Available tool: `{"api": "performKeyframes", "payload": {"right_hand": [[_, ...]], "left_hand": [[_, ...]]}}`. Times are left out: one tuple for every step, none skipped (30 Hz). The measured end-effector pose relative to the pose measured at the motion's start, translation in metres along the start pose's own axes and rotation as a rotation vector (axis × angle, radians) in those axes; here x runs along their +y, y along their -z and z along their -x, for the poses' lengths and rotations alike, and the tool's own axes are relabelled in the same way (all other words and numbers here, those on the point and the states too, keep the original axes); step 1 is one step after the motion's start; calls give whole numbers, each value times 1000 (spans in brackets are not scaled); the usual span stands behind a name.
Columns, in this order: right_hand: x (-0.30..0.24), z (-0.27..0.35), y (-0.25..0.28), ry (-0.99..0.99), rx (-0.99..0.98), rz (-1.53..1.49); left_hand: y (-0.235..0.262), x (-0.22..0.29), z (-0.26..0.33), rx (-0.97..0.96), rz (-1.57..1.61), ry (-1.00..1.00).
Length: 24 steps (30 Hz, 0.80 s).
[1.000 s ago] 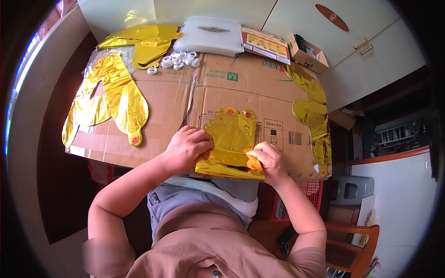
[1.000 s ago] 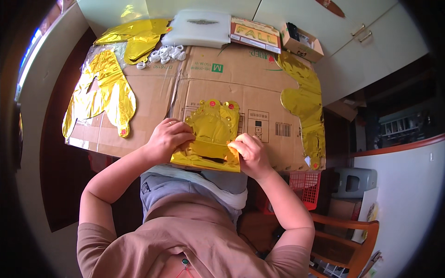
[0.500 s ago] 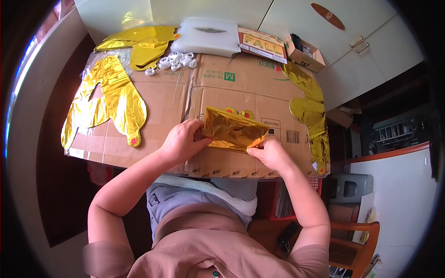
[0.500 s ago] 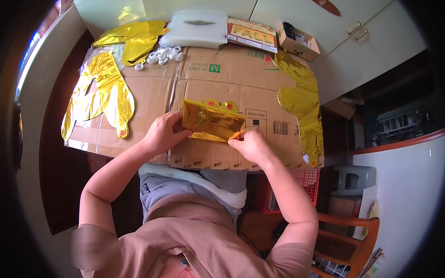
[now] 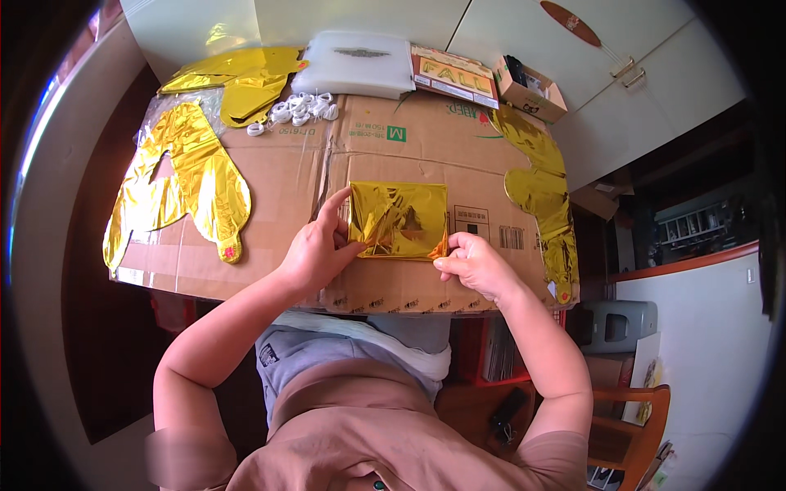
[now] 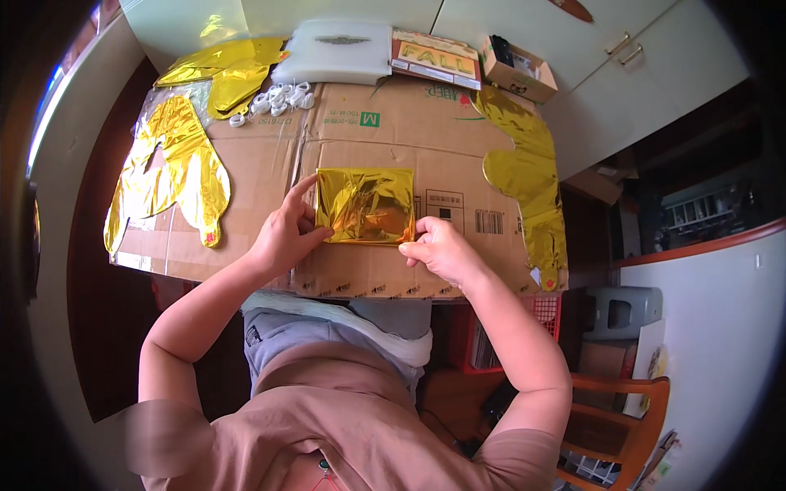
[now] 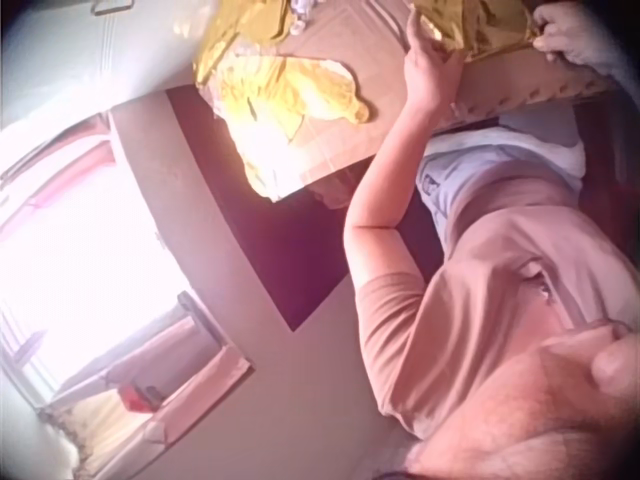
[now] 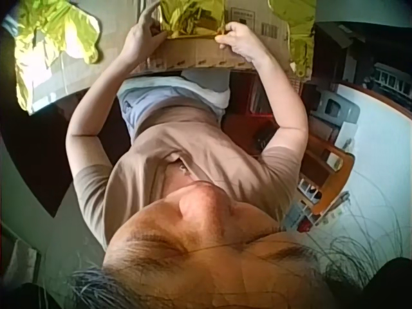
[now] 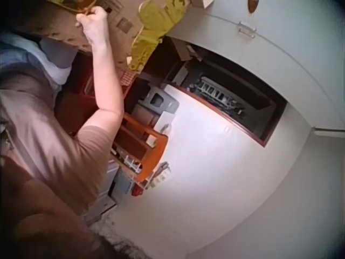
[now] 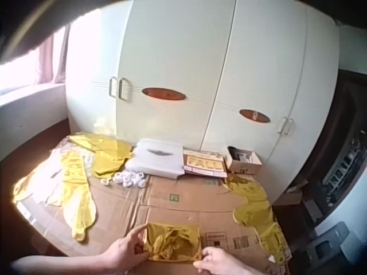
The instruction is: Folding and organizing gold-colored foil balloons on a cardboard-covered workbench.
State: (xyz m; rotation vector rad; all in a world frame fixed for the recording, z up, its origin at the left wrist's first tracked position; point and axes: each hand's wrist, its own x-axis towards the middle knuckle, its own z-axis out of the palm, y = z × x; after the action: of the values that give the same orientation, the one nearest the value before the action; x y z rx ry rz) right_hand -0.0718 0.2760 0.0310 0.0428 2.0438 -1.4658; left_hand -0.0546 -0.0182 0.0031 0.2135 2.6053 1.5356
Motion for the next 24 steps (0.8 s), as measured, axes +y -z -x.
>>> {"api": "performKeyframes", "payload": {"right_hand": [[3, 1, -1, 15, 19, -2], [6, 0, -1, 30, 39, -4], [8, 0, -1, 47, 57, -6], [7, 0, 0, 19, 40, -41], [6, 1, 2, -8, 23, -76], [6, 1, 4, -36, 7, -111], [6, 1, 5, -36, -3, -106], [7, 1, 6, -36, -14, -101], [7, 0, 7, -35, -27, -97], [5, 0, 8, -50, -48, -85], [3, -1, 9, -66, -68, -73], [2, -1, 10, -84, -87, -61], [2, -1, 13, -81, -108, -66], [4, -2, 16, -78, -129, -71], [4, -4, 17, -73, -154, -76], [5, -4, 14, -14, -94, -26], [5, -2, 8, 45, -35, 23], [5, 0, 5, 103, 29, 71], [8, -1, 4, 103, 69, 83], [13, -4, 4, 103, 110, 94], [17, -6, 4, 103, 150, 105], [19, -6, 3, 110, 138, 92], [21, -6, 2, 117, 125, 79], [21, -7, 1, 124, 111, 66]], "left_hand": [[0, -1, 1, 1, -3, -10], [-1, -2, 2, 3, -7, -21], [-1, -3, 4, 10, -8, -40], [-2, -4, 5, 18, -9, -60], [-3, -5, 6, 26, -10, -79], [-3, -6, 6, 28, -9, -84], [-4, -6, 6, 31, -9, -89], [-4, -7, 6, 34, -8, -94], [-5, -9, 7, 36, -18, -109], [-5, -11, 7, 38, -27, -124], [-5, -12, 7, 40, -37, -139], [-5, -11, 7, 37, -34, -139], [-4, -10, 7, 33, -32, -139], [-4, -9, 7, 29, -29, -139], [-4, -10, 7, 33, -33, -143], [-5, -12, 8, 37, -37, -147], [-5, -13, 8, 41, -41, -151], [-5, -13, 8, 43, -43, -155], [-5, -14, 8, 45, -45, -159], [-6, -14, 8, 47, -47, -163], [-6, -14, 8, 50, -34, -168], [-7, -15, 8, 53, -22, -174], [-7, -16, 8, 55, -10, -179], [-7, -16, 8, 54, -21, -178]]}}
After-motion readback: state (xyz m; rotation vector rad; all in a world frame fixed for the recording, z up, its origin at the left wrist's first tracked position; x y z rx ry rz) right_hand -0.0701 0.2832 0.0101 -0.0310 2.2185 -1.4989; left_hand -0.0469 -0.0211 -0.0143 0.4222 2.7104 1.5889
